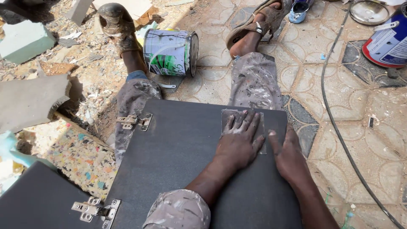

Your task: Sanding a black board using a piece of sandpaper by hand

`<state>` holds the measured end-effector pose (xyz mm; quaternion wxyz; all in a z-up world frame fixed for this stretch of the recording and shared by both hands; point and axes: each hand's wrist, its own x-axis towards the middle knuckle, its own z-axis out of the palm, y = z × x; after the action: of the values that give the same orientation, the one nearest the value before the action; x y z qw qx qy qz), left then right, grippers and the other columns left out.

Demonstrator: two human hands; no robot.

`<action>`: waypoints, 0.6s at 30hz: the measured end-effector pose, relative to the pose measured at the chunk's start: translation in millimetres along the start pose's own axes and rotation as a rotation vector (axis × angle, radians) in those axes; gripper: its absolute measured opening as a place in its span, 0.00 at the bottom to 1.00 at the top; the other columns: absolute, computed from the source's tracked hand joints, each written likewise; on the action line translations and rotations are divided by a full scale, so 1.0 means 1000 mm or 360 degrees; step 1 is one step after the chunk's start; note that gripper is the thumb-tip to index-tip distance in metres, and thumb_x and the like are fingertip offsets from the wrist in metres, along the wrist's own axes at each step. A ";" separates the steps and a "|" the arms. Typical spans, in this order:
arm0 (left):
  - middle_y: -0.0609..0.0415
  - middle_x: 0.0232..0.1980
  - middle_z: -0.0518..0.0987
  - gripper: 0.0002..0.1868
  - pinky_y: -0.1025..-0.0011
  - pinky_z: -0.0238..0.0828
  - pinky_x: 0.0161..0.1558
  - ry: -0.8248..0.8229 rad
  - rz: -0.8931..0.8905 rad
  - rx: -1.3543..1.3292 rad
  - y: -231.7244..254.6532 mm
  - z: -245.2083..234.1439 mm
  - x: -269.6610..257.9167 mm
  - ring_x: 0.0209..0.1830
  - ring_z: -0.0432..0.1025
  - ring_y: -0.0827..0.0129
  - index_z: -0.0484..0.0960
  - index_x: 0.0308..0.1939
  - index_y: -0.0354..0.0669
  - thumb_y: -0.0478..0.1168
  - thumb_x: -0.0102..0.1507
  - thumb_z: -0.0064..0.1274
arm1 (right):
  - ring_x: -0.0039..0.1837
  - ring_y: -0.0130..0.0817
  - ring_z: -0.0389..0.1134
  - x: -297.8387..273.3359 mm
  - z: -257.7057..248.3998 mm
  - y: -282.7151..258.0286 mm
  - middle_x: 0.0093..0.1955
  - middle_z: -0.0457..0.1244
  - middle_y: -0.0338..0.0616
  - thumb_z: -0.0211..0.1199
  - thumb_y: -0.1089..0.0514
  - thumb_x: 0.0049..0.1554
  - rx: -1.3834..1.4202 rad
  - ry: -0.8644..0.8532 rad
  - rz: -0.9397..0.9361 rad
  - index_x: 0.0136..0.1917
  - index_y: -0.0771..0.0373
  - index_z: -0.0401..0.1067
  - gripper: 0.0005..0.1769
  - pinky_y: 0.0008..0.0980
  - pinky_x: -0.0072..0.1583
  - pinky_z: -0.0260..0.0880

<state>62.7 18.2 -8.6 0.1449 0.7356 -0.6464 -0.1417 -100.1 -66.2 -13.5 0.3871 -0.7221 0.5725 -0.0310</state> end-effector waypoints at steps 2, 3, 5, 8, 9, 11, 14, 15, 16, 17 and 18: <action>0.48 0.83 0.51 0.40 0.47 0.30 0.79 0.0000 0.0048 -0.0003 -0.021 -0.015 -0.036 0.85 0.42 0.55 0.48 0.81 0.47 0.64 0.71 0.23 | 0.85 0.56 0.39 -0.004 0.025 0.000 0.85 0.39 0.59 0.36 0.24 0.63 -0.0551 0.0228 -0.0477 0.83 0.63 0.38 0.51 0.62 0.78 0.40; 0.51 0.85 0.44 0.39 0.48 0.24 0.79 -0.0004 0.0153 -0.0007 -0.030 -0.021 -0.051 0.85 0.38 0.57 0.45 0.82 0.46 0.62 0.72 0.20 | 0.87 0.52 0.34 -0.004 0.036 0.002 0.86 0.40 0.61 0.37 0.27 0.64 -0.1075 0.0514 -0.0934 0.81 0.72 0.46 0.51 0.57 0.79 0.30; 0.52 0.85 0.44 0.39 0.49 0.25 0.78 0.0076 -0.0187 0.0095 -0.090 -0.058 -0.102 0.84 0.39 0.56 0.43 0.82 0.48 0.63 0.71 0.19 | 0.86 0.51 0.35 0.008 0.030 -0.015 0.86 0.40 0.58 0.37 0.28 0.65 -0.1053 0.0366 -0.1025 0.82 0.67 0.44 0.49 0.56 0.79 0.32; 0.48 0.84 0.45 0.39 0.49 0.27 0.78 0.0165 -0.0646 0.0224 -0.130 -0.073 -0.156 0.83 0.40 0.51 0.43 0.82 0.48 0.64 0.72 0.20 | 0.86 0.48 0.35 0.033 0.021 -0.027 0.86 0.38 0.53 0.35 0.26 0.63 -0.1056 0.0148 -0.1047 0.84 0.60 0.40 0.49 0.57 0.79 0.34; 0.45 0.84 0.46 0.40 0.48 0.28 0.78 0.0183 -0.0797 0.0279 -0.138 -0.077 -0.175 0.83 0.40 0.46 0.44 0.82 0.46 0.63 0.72 0.21 | 0.86 0.47 0.33 0.044 0.022 -0.036 0.87 0.36 0.51 0.35 0.23 0.62 -0.1057 0.0070 -0.1018 0.85 0.57 0.38 0.51 0.58 0.79 0.33; 0.42 0.83 0.50 0.40 0.46 0.28 0.77 0.0310 -0.0721 0.0218 -0.062 -0.064 -0.170 0.83 0.42 0.49 0.47 0.81 0.41 0.59 0.71 0.30 | 0.86 0.47 0.36 0.063 0.021 -0.041 0.87 0.39 0.50 0.37 0.25 0.62 -0.1037 0.0076 -0.1008 0.83 0.59 0.43 0.49 0.57 0.79 0.35; 0.36 0.82 0.54 0.40 0.46 0.27 0.77 0.0340 -0.0390 -0.0110 0.025 -0.038 -0.171 0.83 0.43 0.48 0.52 0.79 0.33 0.55 0.69 0.38 | 0.84 0.51 0.45 0.085 0.034 -0.041 0.84 0.47 0.51 0.38 0.26 0.63 -0.0999 0.0168 -0.0964 0.81 0.62 0.52 0.47 0.59 0.79 0.37; 0.33 0.81 0.54 0.40 0.47 0.24 0.78 0.0249 -0.0153 -0.0409 0.054 -0.026 -0.172 0.84 0.42 0.45 0.54 0.78 0.30 0.55 0.69 0.37 | 0.81 0.55 0.51 0.091 0.037 -0.036 0.82 0.52 0.54 0.38 0.25 0.64 -0.1010 0.0233 -0.0937 0.79 0.63 0.56 0.47 0.62 0.79 0.38; 0.33 0.81 0.54 0.40 0.47 0.24 0.78 0.0263 -0.0175 -0.0413 0.032 -0.033 -0.175 0.84 0.42 0.45 0.54 0.78 0.30 0.55 0.69 0.37 | 0.81 0.55 0.51 0.087 0.034 -0.036 0.82 0.52 0.54 0.38 0.25 0.64 -0.1019 0.0220 -0.0959 0.79 0.63 0.56 0.47 0.62 0.79 0.38; 0.38 0.82 0.52 0.42 0.46 0.28 0.76 0.0274 -0.0438 -0.0217 0.010 -0.041 -0.180 0.82 0.43 0.46 0.50 0.80 0.38 0.60 0.69 0.35 | 0.82 0.54 0.49 0.082 0.033 -0.037 0.82 0.51 0.53 0.36 0.26 0.64 -0.1009 0.0197 -0.0928 0.80 0.62 0.54 0.46 0.61 0.79 0.36; 0.44 0.83 0.50 0.43 0.44 0.32 0.75 0.0286 -0.0699 -0.0018 -0.012 -0.049 -0.186 0.81 0.45 0.46 0.47 0.82 0.46 0.66 0.70 0.34 | 0.83 0.52 0.47 0.078 0.031 -0.038 0.83 0.49 0.52 0.35 0.27 0.65 -0.0999 0.0174 -0.0897 0.81 0.60 0.52 0.46 0.60 0.80 0.35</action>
<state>70.4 205.4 35.5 0.1717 0.8674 -0.4546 -0.1074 -27.5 -114.4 -43.7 0.0939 -0.9305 0.3540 0.0020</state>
